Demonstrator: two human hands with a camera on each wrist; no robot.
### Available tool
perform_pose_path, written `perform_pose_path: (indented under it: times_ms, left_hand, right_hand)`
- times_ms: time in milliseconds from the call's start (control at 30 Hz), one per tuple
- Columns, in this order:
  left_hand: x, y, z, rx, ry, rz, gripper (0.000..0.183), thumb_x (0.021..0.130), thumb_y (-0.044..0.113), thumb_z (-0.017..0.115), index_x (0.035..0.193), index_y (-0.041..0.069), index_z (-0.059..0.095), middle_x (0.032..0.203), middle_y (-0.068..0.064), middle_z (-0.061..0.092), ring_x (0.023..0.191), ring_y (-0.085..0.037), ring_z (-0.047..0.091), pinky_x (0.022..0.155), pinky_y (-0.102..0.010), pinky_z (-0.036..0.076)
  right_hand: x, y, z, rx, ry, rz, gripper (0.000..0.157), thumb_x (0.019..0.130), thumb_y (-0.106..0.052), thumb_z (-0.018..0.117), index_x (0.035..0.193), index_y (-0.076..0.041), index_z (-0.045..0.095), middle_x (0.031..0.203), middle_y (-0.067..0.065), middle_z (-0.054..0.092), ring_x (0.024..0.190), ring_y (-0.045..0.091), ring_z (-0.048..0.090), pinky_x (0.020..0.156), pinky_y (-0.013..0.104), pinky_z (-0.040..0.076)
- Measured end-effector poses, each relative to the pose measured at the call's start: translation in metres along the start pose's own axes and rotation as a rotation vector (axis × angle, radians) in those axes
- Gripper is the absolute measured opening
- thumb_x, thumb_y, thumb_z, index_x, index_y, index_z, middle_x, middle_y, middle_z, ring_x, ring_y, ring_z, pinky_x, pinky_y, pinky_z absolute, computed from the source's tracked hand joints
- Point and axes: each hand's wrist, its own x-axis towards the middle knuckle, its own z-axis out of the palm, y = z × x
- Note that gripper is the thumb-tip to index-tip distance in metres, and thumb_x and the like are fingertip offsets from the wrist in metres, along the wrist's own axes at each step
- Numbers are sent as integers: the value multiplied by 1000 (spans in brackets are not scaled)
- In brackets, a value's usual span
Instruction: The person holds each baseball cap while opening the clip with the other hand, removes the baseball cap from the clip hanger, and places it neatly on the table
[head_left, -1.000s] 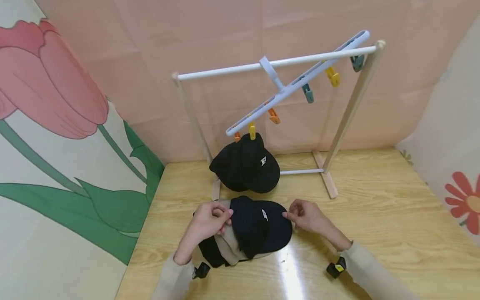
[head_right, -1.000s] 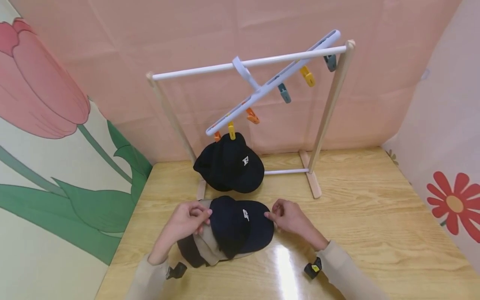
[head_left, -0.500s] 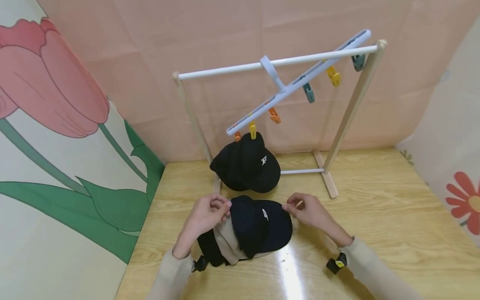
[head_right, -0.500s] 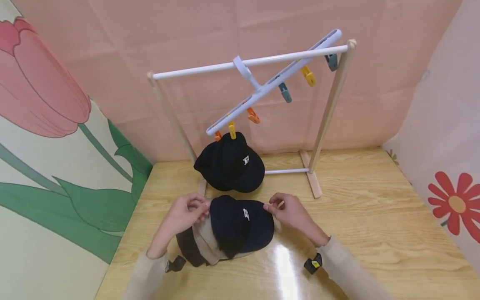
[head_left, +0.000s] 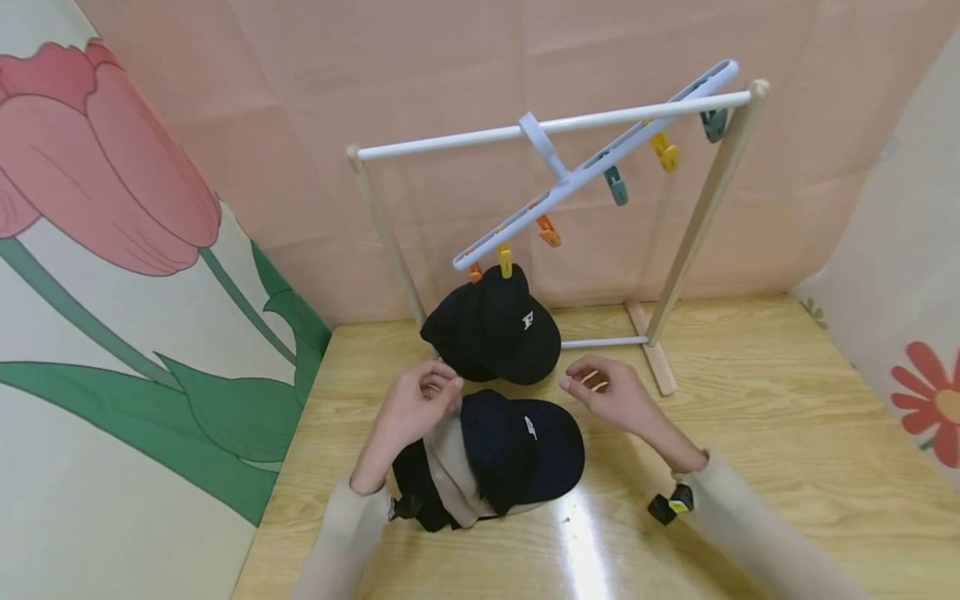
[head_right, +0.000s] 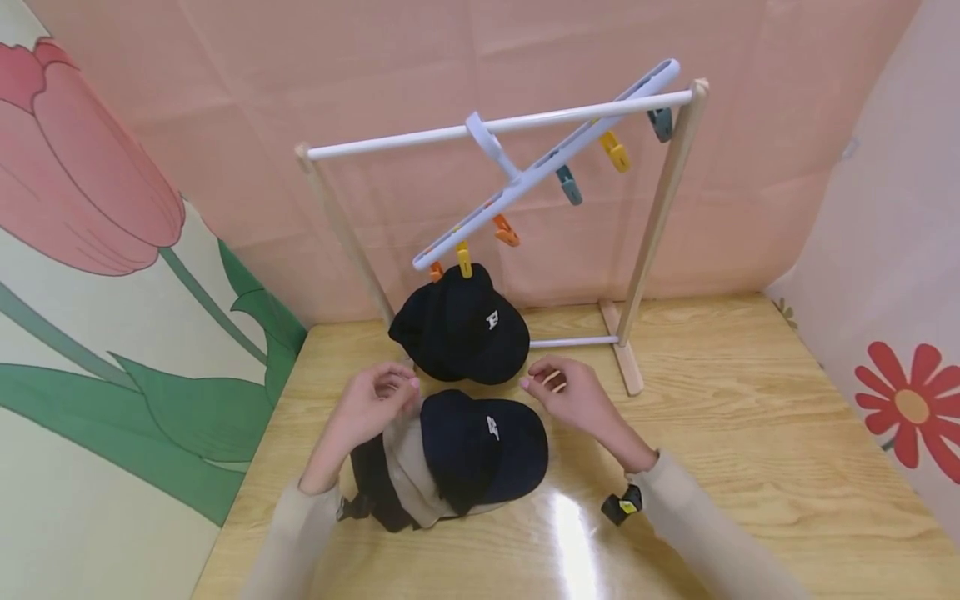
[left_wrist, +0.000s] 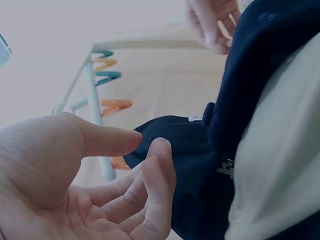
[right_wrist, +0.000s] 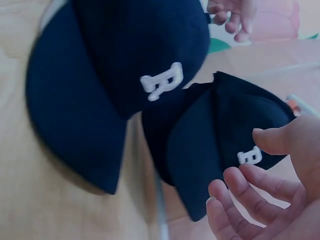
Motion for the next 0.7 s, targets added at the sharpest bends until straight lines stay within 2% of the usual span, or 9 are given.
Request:
perform_pose_path:
  times_ms: [200,433,700]
  left_hand:
    - [11,5,-2,17,37,14,16,101,19,75,112,7,73,95,-5,79,83,-18,74,78,-31,61]
    - [25,7,-1,39,66,29,22,102,22,74,118,7,72,103,-8,79,93,-25,75,90,-44,62]
    - [39,10,-1,11,136,63,29,102,19,73,125,2,69,112,-12,76,99,-32,76,89,-47,63]
  right_hand:
    - [15,-17,-8,-1,11,-14,24,100,-23,77,114,-3,77,108,13,79,90,25,75,76,31,61]
    - [32,-35,-17,-16,21,-42,35,100,-31,78,119,-2,75,110,11,78,94,27,75,83,39,62]
    - [53,-54,-20,26,54,-61,36,100,-31,78,124,-6,72,118,12,76,106,29,73,91,50,61]
